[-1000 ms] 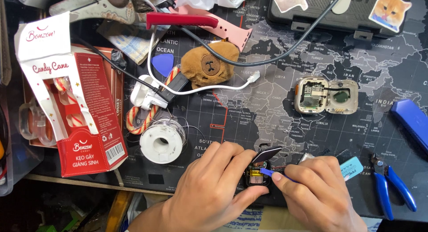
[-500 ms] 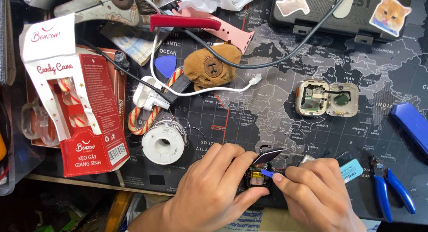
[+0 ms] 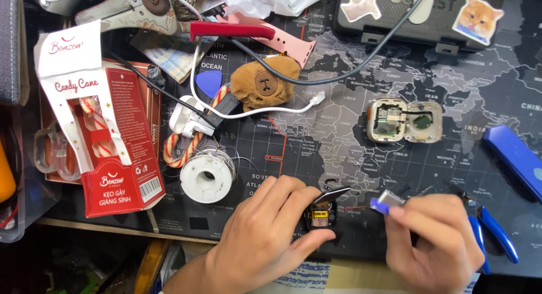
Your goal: Repairing a small electronic device by stripping wires and soldering a battery component
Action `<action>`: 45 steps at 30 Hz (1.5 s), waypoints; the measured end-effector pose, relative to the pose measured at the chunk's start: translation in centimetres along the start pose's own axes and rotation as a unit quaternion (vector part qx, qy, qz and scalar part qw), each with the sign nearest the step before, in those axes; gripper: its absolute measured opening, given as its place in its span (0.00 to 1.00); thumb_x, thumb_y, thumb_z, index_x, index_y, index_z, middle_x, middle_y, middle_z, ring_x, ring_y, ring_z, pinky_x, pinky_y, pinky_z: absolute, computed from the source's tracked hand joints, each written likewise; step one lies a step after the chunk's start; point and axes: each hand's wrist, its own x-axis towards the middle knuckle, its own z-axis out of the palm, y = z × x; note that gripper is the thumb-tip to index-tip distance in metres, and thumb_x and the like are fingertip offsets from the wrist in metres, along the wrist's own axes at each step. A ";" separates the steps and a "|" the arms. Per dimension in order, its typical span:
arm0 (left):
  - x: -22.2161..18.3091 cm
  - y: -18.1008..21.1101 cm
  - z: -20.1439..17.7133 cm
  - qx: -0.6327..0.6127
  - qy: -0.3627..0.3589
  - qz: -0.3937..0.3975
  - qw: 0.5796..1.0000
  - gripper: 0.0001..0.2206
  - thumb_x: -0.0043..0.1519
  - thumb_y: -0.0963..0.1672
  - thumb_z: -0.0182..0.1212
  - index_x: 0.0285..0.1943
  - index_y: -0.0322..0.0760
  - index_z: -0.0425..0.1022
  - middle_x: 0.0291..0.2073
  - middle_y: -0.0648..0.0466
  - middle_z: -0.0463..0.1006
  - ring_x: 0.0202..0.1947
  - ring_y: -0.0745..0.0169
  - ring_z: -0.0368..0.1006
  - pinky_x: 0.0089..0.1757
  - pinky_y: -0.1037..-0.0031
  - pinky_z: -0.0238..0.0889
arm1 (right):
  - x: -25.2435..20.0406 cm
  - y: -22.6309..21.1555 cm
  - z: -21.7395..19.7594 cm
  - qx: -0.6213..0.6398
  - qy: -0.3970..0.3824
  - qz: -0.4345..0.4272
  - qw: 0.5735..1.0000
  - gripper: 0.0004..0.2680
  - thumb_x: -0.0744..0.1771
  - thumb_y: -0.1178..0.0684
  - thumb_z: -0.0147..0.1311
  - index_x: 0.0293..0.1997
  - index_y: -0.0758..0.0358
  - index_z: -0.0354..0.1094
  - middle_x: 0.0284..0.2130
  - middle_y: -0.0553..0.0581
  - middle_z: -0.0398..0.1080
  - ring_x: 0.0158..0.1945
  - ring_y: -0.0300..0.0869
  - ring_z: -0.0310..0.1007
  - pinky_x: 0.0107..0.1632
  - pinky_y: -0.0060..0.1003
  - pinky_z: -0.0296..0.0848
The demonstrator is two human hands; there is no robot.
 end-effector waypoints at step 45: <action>5.5 0.4 -4.9 0.117 -0.317 0.208 0.918 0.23 0.59 0.31 0.55 0.62 0.39 0.72 0.56 0.49 0.69 0.46 0.43 0.74 0.35 0.48 0.69 | -1.7 -6.1 0.8 -0.051 0.036 -0.091 0.994 0.05 0.68 0.65 0.67 0.47 0.67 0.78 0.45 0.57 0.83 0.46 0.48 0.82 0.54 0.40 0.79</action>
